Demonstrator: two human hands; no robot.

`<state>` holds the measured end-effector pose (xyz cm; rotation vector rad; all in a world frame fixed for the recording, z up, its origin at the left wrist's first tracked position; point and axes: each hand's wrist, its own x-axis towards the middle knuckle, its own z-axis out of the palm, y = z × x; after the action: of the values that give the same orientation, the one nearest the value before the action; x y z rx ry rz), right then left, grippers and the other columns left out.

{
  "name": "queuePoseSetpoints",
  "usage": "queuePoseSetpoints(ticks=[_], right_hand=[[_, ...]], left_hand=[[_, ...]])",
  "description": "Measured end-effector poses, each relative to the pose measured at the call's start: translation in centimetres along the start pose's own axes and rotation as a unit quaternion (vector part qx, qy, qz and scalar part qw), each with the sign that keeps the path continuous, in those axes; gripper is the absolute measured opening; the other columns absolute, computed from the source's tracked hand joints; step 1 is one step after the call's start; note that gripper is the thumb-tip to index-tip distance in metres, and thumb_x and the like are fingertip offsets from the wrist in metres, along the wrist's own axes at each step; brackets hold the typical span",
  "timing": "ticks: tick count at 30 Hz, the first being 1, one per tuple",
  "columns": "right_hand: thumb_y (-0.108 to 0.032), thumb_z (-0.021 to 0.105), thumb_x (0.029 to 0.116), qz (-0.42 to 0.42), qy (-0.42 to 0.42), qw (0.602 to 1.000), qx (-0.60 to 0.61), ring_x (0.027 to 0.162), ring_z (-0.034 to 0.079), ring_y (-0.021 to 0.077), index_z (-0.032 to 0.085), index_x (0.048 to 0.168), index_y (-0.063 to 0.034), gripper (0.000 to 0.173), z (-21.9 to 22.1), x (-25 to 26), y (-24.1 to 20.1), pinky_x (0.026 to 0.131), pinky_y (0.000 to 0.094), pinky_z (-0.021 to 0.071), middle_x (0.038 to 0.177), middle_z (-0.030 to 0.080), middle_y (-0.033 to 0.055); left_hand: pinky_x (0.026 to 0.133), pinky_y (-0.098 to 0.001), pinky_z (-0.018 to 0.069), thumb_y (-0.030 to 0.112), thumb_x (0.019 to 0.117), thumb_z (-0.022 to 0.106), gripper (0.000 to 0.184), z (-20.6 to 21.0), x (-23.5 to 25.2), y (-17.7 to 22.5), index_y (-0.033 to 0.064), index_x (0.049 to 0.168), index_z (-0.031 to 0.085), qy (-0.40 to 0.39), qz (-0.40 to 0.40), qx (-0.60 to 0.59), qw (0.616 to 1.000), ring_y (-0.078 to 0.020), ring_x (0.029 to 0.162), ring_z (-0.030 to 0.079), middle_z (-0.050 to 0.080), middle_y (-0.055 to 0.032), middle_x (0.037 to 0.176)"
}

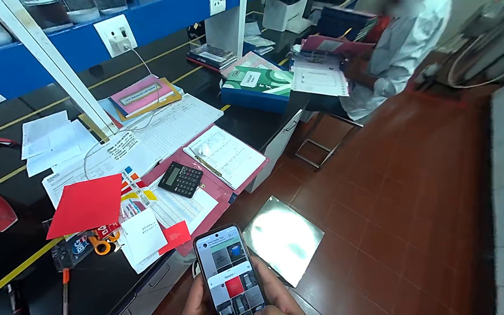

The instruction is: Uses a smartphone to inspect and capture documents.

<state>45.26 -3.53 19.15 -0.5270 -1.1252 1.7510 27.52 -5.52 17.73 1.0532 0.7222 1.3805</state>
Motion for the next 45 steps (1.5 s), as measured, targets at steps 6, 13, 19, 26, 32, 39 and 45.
queuePoseSetpoints(ticks=[6,13,19,26,32,39,45], right_hand=[[0.005,0.04,0.0828,0.003,-0.019,1.0,0.021,0.123,0.058,0.0161,0.021,0.147,0.0033,0.067,-0.3,-0.1,-0.6,0.104,0.0389,0.0505,0.136,0.054,0.0109],[0.007,0.042,0.0817,0.012,-0.028,0.999,0.022,0.125,0.058,0.0177,0.018,0.149,0.004,0.071,-0.4,-0.3,-1.4,0.105,0.0399,0.0507,0.138,0.052,0.0127],[0.001,0.035,0.093,0.015,0.008,1.0,-0.016,0.119,0.06,0.0148,0.026,0.146,0.0042,0.054,-0.4,-0.5,-1.3,0.101,0.0372,0.0527,0.133,0.056,0.0107],[-0.004,0.036,0.0936,0.014,0.018,1.0,-0.014,0.123,0.057,0.0136,0.026,0.145,0.0049,0.053,-0.3,-1.1,-1.1,0.104,0.0358,0.0503,0.134,0.054,0.0096],[-0.002,0.036,0.097,0.013,0.018,0.999,-0.025,0.121,0.059,0.0137,0.028,0.144,0.0043,0.049,-0.2,-0.9,-1.3,0.102,0.0362,0.0516,0.133,0.055,0.0096],[0.007,0.04,0.0888,0.008,0.003,0.999,-0.035,0.12,0.061,0.0161,0.027,0.144,0.0059,0.057,-0.2,-0.6,-1.6,0.101,0.0377,0.053,0.132,0.056,0.013],[0.005,0.04,0.0922,0.011,0.009,0.999,-0.035,0.118,0.062,0.0159,0.027,0.144,0.0055,0.054,-0.4,-0.5,-1.9,0.1,0.0376,0.0539,0.131,0.057,0.0118]], left_hand=[[0.107,-0.0302,0.048,0.031,0.0993,0.058,0.052,0.3,0.5,0.2,0.0125,0.146,0.045,-0.015,0.003,-0.011,1.0,-0.0066,0.123,0.06,0.064,0.008,0.133],[0.108,-0.031,0.0471,0.028,0.0978,0.059,0.056,1.0,0.6,0.5,0.008,0.147,0.043,-0.012,0.0,-0.033,0.999,-0.0075,0.124,0.059,0.063,0.0059,0.135],[0.108,-0.0319,0.047,0.03,0.0979,0.059,0.055,1.2,0.4,0.3,0.0095,0.147,0.044,-0.017,-0.004,-0.033,0.999,-0.0083,0.125,0.059,0.063,0.0057,0.136],[0.107,-0.033,0.0482,0.029,0.0974,0.06,0.056,1.2,-0.2,0.1,0.0085,0.146,0.042,-0.017,-0.012,-0.039,0.999,-0.0093,0.124,0.059,0.063,0.005,0.134],[0.107,-0.0324,0.0482,0.026,0.0973,0.058,0.053,1.1,0.0,-0.2,0.0108,0.146,0.044,-0.026,-0.003,-0.05,0.998,-0.0092,0.123,0.06,0.063,0.0046,0.135],[0.106,-0.0334,0.0484,0.03,0.0976,0.057,0.051,1.4,0.2,0.0,0.0152,0.146,0.049,-0.01,0.002,-0.037,0.999,-0.0108,0.123,0.06,0.064,0.0038,0.134],[0.106,-0.0308,0.0484,0.028,0.0978,0.058,0.052,1.4,0.6,-0.1,0.013,0.146,0.047,-0.019,0.006,-0.039,0.999,-0.0083,0.123,0.06,0.065,0.0057,0.133]])
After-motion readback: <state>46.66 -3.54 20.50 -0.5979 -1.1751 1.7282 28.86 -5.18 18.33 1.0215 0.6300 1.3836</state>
